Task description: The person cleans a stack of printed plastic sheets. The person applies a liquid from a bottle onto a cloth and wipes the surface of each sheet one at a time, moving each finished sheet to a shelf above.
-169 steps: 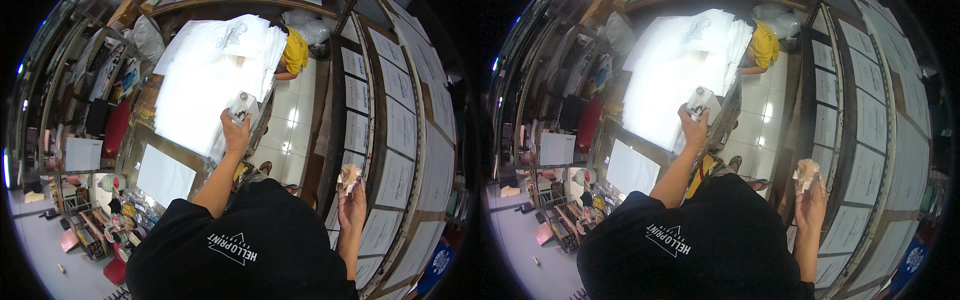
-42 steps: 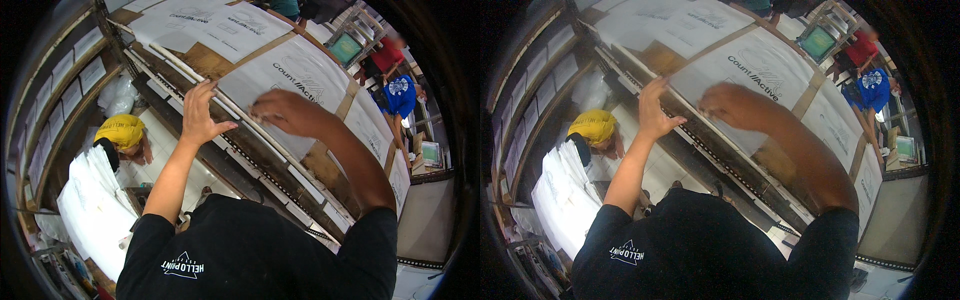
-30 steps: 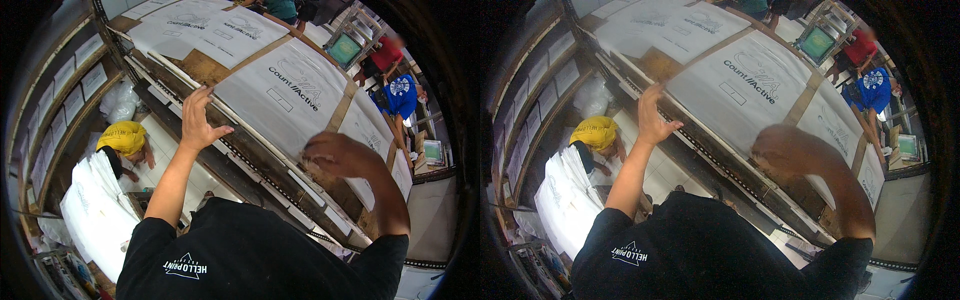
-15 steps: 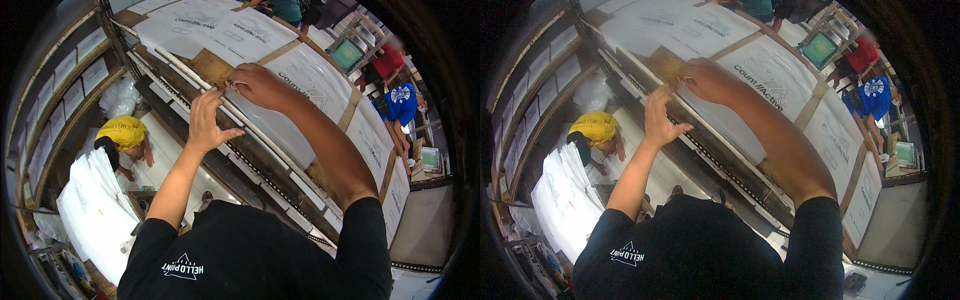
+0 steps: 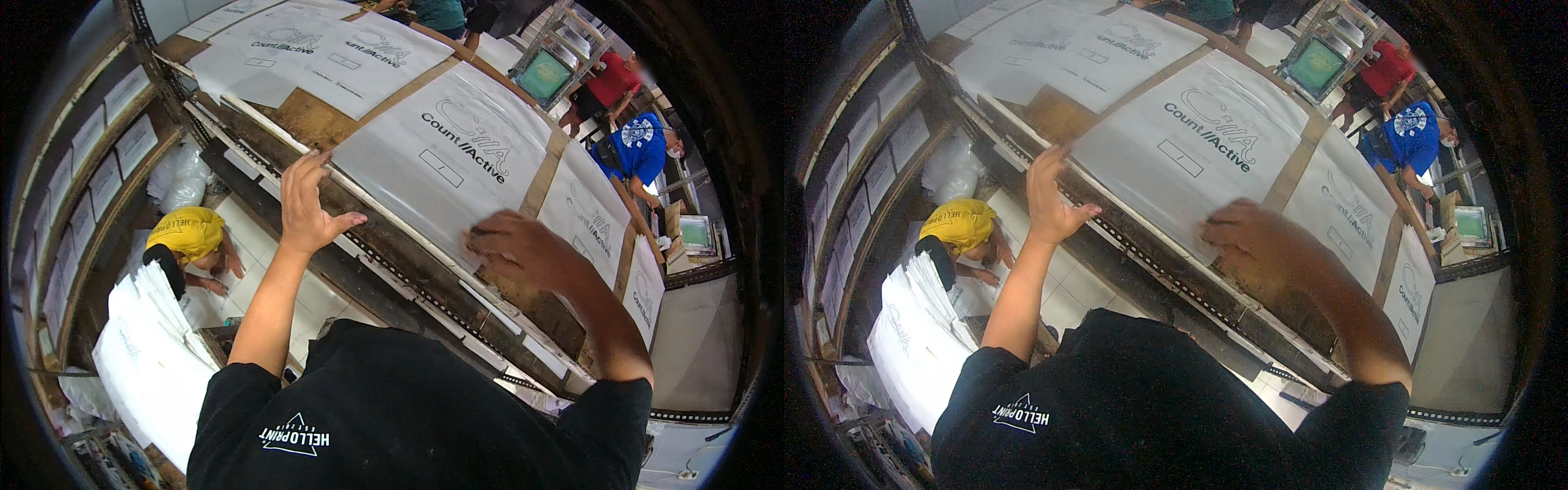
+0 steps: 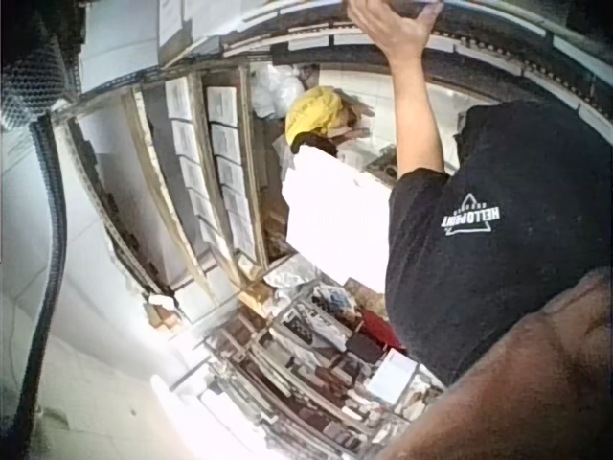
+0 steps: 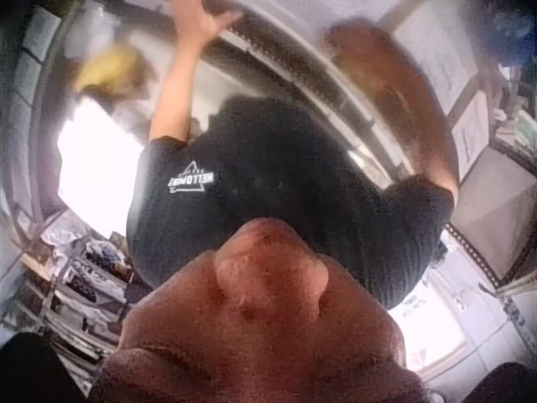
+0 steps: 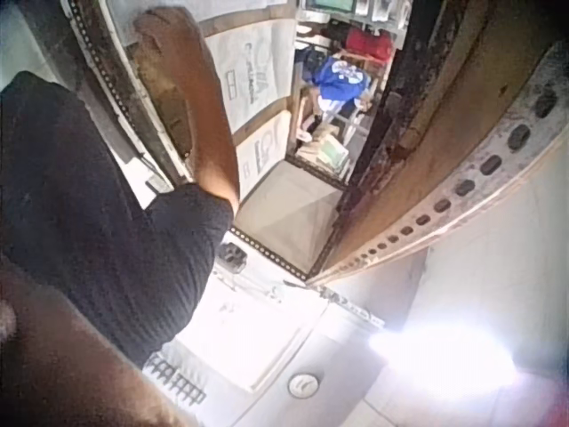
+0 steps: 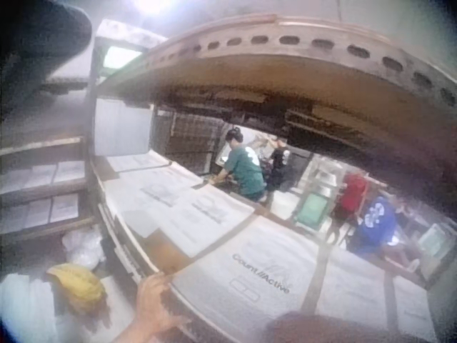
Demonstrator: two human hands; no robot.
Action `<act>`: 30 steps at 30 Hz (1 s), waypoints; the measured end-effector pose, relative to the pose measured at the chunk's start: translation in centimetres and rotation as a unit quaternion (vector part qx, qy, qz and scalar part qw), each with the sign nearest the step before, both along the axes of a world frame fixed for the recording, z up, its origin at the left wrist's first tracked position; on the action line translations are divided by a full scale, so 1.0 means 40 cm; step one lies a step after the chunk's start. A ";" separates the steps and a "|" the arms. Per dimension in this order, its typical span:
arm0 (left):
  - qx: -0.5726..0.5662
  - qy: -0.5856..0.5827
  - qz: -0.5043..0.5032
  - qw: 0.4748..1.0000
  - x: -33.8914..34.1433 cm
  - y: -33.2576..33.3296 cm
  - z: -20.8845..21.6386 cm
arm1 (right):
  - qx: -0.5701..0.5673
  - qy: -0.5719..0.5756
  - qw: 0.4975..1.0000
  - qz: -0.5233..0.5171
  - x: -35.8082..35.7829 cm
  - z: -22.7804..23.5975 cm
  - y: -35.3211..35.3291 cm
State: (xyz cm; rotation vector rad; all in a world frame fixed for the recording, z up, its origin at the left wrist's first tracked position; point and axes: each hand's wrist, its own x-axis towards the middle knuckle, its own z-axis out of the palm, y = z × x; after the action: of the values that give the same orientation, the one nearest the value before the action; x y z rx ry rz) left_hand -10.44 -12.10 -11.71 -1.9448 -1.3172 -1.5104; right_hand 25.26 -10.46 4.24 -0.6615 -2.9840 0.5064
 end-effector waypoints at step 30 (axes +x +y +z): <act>0.015 -0.010 -0.009 1.000 -0.022 0.011 -0.033 | -0.015 -0.017 0.993 0.118 -0.218 0.014 0.077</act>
State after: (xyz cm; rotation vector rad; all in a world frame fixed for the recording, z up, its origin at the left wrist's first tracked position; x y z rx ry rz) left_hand -11.32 -11.65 -13.03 -1.9341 -1.2814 -1.5536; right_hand 16.56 -7.40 4.80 -0.3237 -3.1106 0.5564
